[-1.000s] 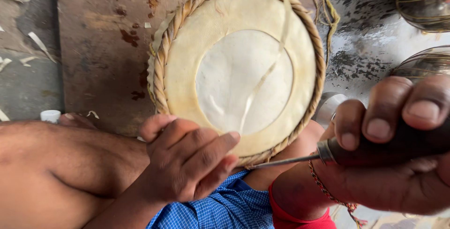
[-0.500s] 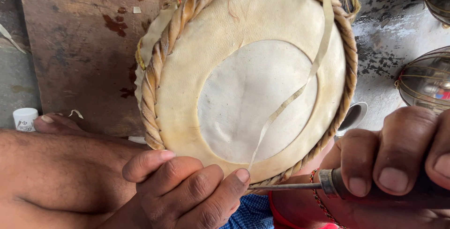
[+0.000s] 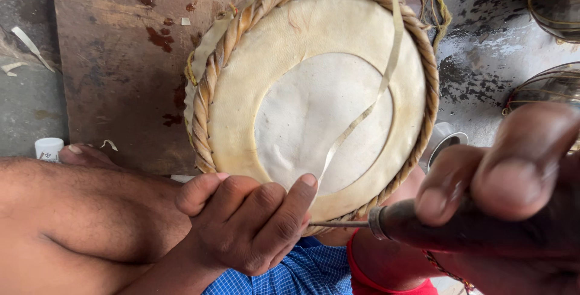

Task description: The person is repairing a tabla drum by using a tool to weave or adjust a thin strap along the rim of the drum head.

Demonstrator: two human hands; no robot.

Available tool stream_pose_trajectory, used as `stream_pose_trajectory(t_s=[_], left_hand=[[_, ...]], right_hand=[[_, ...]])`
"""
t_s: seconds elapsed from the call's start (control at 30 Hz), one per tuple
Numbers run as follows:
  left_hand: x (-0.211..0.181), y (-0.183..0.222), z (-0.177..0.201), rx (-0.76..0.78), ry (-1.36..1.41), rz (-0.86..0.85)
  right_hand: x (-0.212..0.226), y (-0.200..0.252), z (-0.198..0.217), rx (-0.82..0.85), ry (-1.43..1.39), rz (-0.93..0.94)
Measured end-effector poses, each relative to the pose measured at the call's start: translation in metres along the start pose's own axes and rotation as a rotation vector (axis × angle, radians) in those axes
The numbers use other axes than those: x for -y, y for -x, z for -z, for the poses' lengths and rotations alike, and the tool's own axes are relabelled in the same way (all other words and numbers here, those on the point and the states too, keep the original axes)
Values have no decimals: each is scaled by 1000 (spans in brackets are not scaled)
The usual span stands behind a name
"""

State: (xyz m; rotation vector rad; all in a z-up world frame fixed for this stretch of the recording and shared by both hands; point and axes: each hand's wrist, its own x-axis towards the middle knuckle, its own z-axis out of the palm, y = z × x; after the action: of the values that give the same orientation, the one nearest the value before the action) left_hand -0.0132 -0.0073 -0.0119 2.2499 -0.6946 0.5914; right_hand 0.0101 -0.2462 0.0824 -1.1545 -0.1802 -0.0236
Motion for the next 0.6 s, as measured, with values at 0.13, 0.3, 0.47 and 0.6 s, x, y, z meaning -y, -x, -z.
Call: stream_pose_trajectory(t_s=[0.13,0.3,0.47,0.6], left_hand=[[-4,5,-3,-2,-31,36],[-3,3,-7,-59,-82,16],[-4,5,-8,-48,-101,13],[-3,9,-12,-69,-67,5]], right_hand=[[18,-3,-14,3,46,-42],[3,-10,0,73,-19,79],[-1,-14,6,119,-42,-70],[17,-32,-32,162,68,-400]])
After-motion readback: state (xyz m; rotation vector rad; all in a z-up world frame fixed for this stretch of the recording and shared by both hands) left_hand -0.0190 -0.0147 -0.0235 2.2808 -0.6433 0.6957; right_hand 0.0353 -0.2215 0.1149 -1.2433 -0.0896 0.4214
